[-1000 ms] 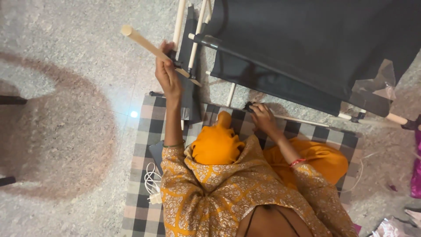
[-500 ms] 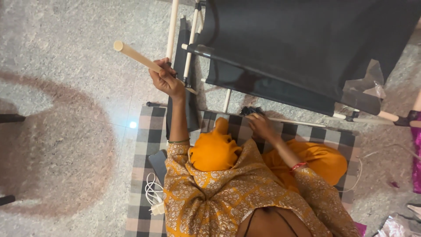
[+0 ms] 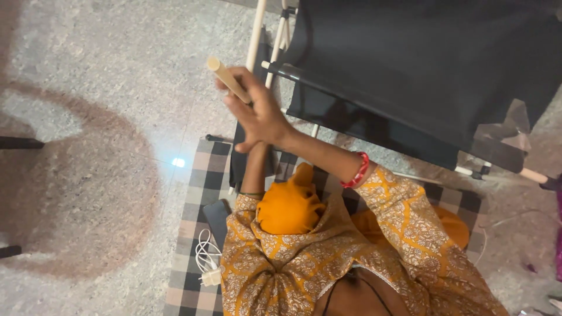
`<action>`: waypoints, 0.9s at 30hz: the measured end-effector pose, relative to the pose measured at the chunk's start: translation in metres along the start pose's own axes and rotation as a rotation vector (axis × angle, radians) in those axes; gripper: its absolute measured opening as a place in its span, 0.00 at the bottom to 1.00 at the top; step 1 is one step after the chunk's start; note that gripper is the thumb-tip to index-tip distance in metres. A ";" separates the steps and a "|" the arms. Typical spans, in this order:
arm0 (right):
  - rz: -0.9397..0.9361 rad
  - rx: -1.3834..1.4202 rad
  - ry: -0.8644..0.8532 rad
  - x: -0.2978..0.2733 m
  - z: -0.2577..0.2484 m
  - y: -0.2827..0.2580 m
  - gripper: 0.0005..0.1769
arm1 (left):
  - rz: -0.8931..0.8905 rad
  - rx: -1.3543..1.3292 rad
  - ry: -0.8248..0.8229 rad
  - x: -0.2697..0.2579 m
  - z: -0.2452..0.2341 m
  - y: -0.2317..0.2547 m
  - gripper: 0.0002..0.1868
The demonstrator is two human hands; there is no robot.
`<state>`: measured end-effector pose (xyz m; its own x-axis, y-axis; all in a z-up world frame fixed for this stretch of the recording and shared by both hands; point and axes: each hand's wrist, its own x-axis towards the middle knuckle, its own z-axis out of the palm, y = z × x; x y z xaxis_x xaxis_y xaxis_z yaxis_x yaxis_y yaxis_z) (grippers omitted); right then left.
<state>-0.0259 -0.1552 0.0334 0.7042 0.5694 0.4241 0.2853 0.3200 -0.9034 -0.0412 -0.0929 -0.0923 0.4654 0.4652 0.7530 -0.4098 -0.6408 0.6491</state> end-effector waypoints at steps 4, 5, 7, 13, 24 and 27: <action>0.103 -0.093 0.096 0.021 0.021 0.006 0.11 | -0.195 -0.110 -0.021 -0.025 0.000 -0.029 0.23; 0.081 -0.121 0.110 0.023 0.021 0.010 0.14 | -0.236 -0.122 -0.025 -0.033 -0.001 -0.037 0.23; 0.034 -0.173 0.140 0.030 0.019 0.022 0.20 | -0.294 -0.152 -0.035 -0.043 -0.003 -0.052 0.23; -0.364 -0.353 -0.234 0.058 -0.009 0.052 0.27 | -0.372 -0.238 -0.056 -0.041 -0.001 -0.069 0.23; -0.171 -0.238 0.079 0.053 0.002 0.055 0.32 | -0.571 -0.159 -0.066 -0.085 0.026 -0.128 0.24; -0.052 -0.132 0.320 0.039 0.017 0.046 0.31 | -0.598 -0.143 -0.069 -0.086 0.026 -0.124 0.24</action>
<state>0.0033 -0.1053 0.0088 0.8484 0.2822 0.4478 0.3932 0.2302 -0.8902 -0.0099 -0.0696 -0.2400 0.6948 0.6750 0.2484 -0.1606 -0.1910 0.9684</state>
